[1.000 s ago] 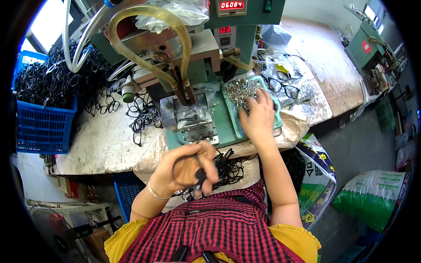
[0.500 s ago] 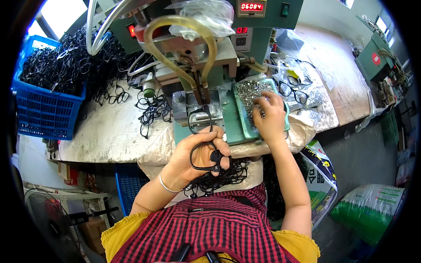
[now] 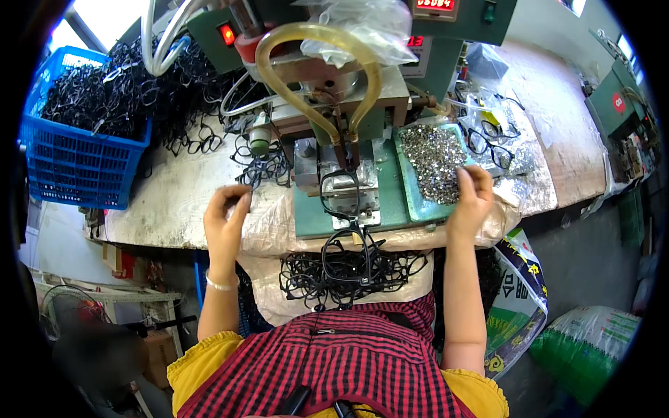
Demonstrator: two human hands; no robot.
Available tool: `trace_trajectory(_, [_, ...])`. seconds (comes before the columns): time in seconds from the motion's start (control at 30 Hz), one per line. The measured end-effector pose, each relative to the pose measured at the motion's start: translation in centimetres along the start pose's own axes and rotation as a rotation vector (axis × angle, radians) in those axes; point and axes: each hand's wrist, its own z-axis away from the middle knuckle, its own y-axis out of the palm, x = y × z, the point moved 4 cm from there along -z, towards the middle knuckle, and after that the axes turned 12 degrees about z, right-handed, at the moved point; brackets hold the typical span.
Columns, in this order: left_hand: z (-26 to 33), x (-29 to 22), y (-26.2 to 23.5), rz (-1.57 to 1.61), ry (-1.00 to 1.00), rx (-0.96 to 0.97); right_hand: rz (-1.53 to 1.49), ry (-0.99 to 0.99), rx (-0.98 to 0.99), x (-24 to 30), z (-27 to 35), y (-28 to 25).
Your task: The person repeatedly picks up black eyeglass frames, places them into a green machine, and presses a lever to attach small metal components. The person then removes the frames and places them on the table, repeating the process with multiple frames.
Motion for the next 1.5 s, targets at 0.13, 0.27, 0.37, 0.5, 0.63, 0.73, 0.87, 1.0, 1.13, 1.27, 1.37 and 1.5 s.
trace_trajectory(0.13, [-5.0, 1.4, 1.9, -0.496, 0.444, 0.121, -0.008, -0.022, 0.120, 0.8, -0.5, 5.2])
trace_trajectory(0.27, [-6.3, 7.2, 4.1, -0.706, 0.423, 0.173, 0.093, -0.066, 0.191, 2.0, -0.1, 5.8])
trace_trajectory(0.37, [-5.1, 9.5, 2.5, -0.705, 0.431, 0.130, 0.305, -0.071, 0.169, 2.8, 0.9, 3.5])
trace_trajectory(0.5, [-3.6, 9.2, -1.9, -0.612, 0.352, 0.207, 0.600, -0.270, 0.020, 3.2, 2.6, -2.3])
trace_trajectory(0.63, [-4.2, 8.8, -1.5, -0.708, 0.342, 0.308, 0.510, -0.206, 0.093, 5.3, 4.0, -2.9])
trace_trajectory(0.73, [-5.0, 9.3, -1.0, -0.824, 0.385, 0.241, 0.342, -0.323, 0.345, 10.1, 4.6, 2.3])
trace_trajectory(0.87, [-5.5, 8.1, -1.5, -0.595, 0.372, -0.194, 0.153, -0.349, 0.421, 11.2, 3.6, 8.8])
trace_trajectory(1.0, [-4.0, 11.2, -2.8, 0.261, 0.062, -0.294, 0.009, -0.170, 0.453, 10.9, 5.3, 10.6])
trace_trajectory(1.13, [-2.1, 2.2, 1.8, 0.596, 0.162, -0.159, -0.049, -0.114, 0.491, 10.8, 5.4, 10.5])
trace_trajectory(1.27, [-2.2, -8.9, 5.4, 0.697, 0.587, 0.070, -0.088, -0.105, 0.523, 12.5, 6.0, 11.2])
trace_trajectory(1.37, [-3.5, -10.2, 6.0, 0.606, 0.535, 0.130, -0.113, 0.036, 0.526, 13.0, 6.5, 11.3])
trace_trajectory(1.5, [-1.5, -9.0, 6.5, 0.653, 0.657, 0.236, -0.097, -0.027, 0.647, 15.1, 7.3, 9.5])
